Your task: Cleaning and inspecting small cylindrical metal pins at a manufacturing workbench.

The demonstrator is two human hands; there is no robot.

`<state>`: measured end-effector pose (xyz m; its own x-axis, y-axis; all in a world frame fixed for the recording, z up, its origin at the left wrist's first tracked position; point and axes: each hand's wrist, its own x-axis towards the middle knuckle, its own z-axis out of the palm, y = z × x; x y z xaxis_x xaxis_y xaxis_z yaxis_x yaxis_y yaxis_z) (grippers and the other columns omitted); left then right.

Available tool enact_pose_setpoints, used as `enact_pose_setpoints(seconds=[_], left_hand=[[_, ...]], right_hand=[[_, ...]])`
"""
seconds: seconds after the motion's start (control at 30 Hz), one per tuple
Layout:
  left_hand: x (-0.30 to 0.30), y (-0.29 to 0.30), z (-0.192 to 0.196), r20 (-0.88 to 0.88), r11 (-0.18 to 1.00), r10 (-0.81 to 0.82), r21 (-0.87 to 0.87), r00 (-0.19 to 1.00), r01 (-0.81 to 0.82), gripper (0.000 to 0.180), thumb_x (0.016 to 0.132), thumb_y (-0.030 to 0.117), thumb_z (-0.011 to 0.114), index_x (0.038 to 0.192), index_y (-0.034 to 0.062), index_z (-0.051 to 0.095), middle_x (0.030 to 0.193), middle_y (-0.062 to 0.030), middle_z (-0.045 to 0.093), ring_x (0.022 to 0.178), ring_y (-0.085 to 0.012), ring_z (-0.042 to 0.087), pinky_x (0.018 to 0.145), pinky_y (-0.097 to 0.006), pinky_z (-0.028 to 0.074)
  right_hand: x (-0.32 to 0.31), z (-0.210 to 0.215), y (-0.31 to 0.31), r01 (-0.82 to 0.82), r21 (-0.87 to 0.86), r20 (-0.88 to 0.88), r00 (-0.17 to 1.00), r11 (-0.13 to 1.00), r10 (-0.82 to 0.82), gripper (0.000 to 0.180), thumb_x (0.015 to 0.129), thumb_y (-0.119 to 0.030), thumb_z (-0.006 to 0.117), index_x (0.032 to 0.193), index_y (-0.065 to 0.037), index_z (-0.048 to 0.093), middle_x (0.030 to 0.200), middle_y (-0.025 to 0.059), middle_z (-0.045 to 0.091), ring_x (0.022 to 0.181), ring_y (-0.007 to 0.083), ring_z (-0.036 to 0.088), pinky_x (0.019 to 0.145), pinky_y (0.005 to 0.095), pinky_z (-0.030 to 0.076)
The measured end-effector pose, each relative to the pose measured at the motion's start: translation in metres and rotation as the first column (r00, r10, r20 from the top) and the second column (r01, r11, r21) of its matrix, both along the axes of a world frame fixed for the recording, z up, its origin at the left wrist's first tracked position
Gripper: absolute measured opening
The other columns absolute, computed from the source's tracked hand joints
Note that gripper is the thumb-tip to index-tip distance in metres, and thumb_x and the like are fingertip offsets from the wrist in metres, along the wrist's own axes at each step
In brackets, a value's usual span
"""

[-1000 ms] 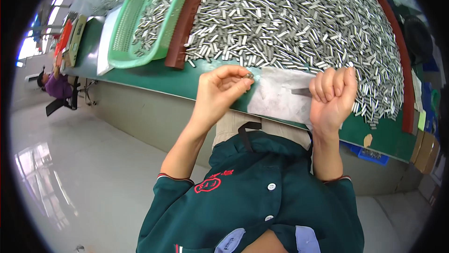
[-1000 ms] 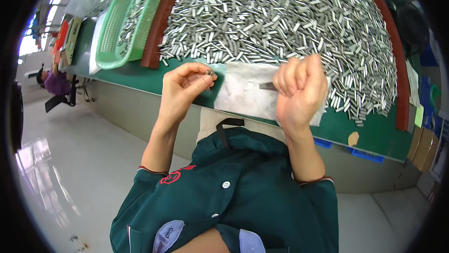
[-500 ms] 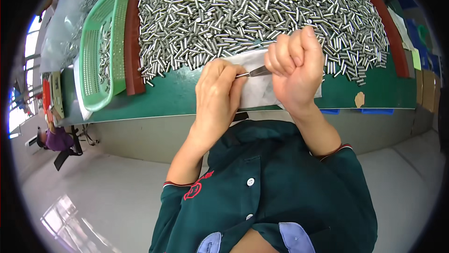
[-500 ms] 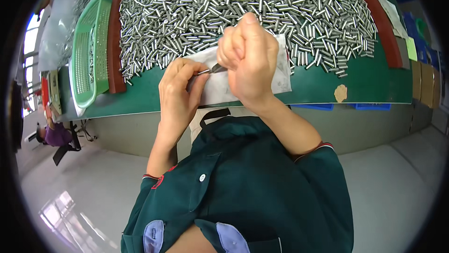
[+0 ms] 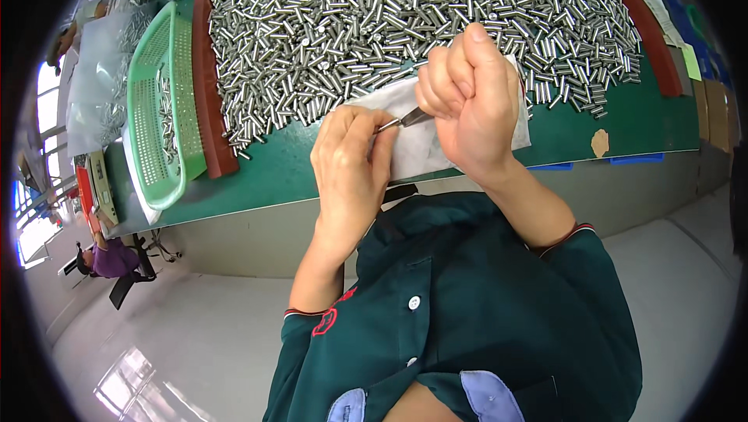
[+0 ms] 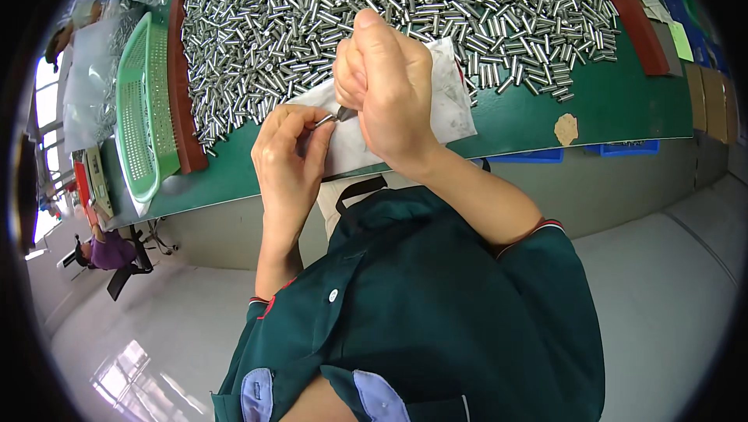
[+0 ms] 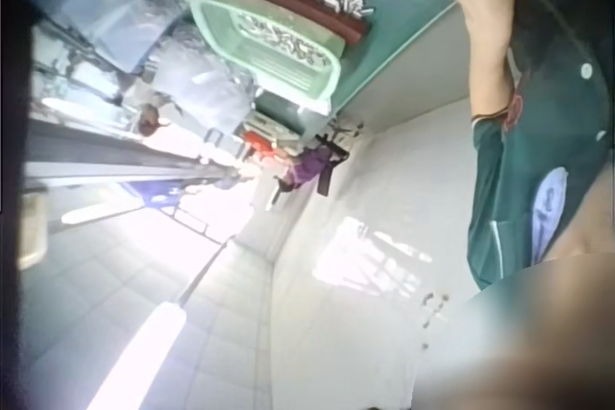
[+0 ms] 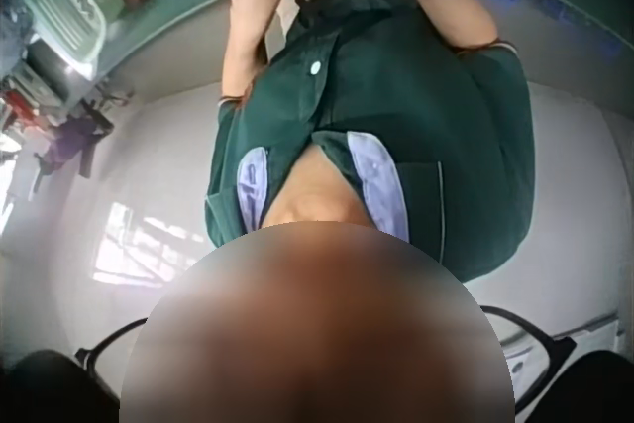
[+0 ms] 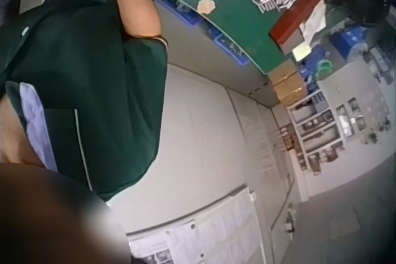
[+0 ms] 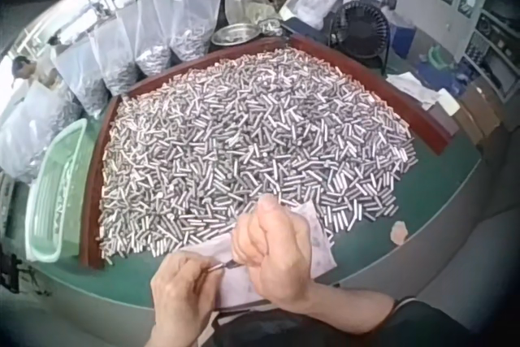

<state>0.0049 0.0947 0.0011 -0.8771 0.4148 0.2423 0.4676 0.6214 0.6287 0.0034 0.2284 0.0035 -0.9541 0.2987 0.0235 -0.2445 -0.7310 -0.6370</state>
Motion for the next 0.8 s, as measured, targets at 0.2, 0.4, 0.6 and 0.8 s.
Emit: enact_pose_setpoints(seconds=[0.2, 0.4, 0.6, 0.8], left_hand=[[0.0, -0.001, 0.0, 0.006, 1.0, 0.006, 0.004, 1.0, -0.006, 0.011, 0.065, -0.002, 0.062, 0.074, -0.0001, 0.055, 0.067, -0.009, 0.05, 0.062, -0.0251, 0.049, 0.056, -0.033, 0.039], [0.0, 0.0, -0.001, -0.001, 1.0, 0.016, 0.008, 1.0, -0.016, 0.011, 0.064, -0.002, 0.062, 0.073, 0.0, 0.056, 0.066, -0.0089, 0.05, 0.061, -0.025, 0.049, 0.055, -0.033, 0.04], [-0.001, 0.002, -0.001, -0.001, 1.0, 0.016, -0.007, 1.0, -0.016, 0.011, 0.063, -0.002, 0.062, 0.072, 0.0002, 0.056, 0.067, -0.0091, 0.051, 0.063, -0.0263, 0.051, 0.056, -0.034, 0.041], [0.001, 0.004, 0.002, -0.032, 0.999, 0.041, -0.029, 0.999, -0.042, 0.011, 0.063, -0.002, 0.061, 0.072, 0.0005, 0.055, 0.067, -0.0093, 0.051, 0.063, -0.0269, 0.051, 0.055, -0.035, 0.041]], right_hand=[[0.001, 0.002, 0.0, -0.001, -0.008, -0.005, 1.0, 1.0, 0.001, 0.041, 0.091, -0.025, 0.032, 0.052, -0.01, 0.028, 0.044, -0.0014, 0.027, 0.039, 0.0063, 0.02, 0.037, 0.0221, 0.018], [0.0, 0.002, -0.001, 0.004, 0.053, 0.02, 1.0, 0.999, -0.005, 0.041, 0.091, -0.026, 0.028, 0.054, -0.011, 0.027, 0.043, -0.0006, 0.025, 0.038, 0.0071, 0.017, 0.037, 0.0226, 0.018], [0.0, 0.005, -0.009, 0.051, 0.196, 0.007, 0.999, 0.979, -0.053, 0.04, 0.092, -0.024, 0.028, 0.055, -0.01, 0.028, 0.044, -0.0006, 0.025, 0.039, 0.0068, 0.018, 0.038, 0.0226, 0.018], [0.002, 0.007, -0.018, 0.096, 0.385, -0.098, 0.993, 0.918, -0.063, 0.037, 0.092, -0.02, 0.029, 0.057, -0.008, 0.028, 0.049, -0.0016, 0.027, 0.044, 0.0066, 0.024, 0.041, 0.022, 0.023]])
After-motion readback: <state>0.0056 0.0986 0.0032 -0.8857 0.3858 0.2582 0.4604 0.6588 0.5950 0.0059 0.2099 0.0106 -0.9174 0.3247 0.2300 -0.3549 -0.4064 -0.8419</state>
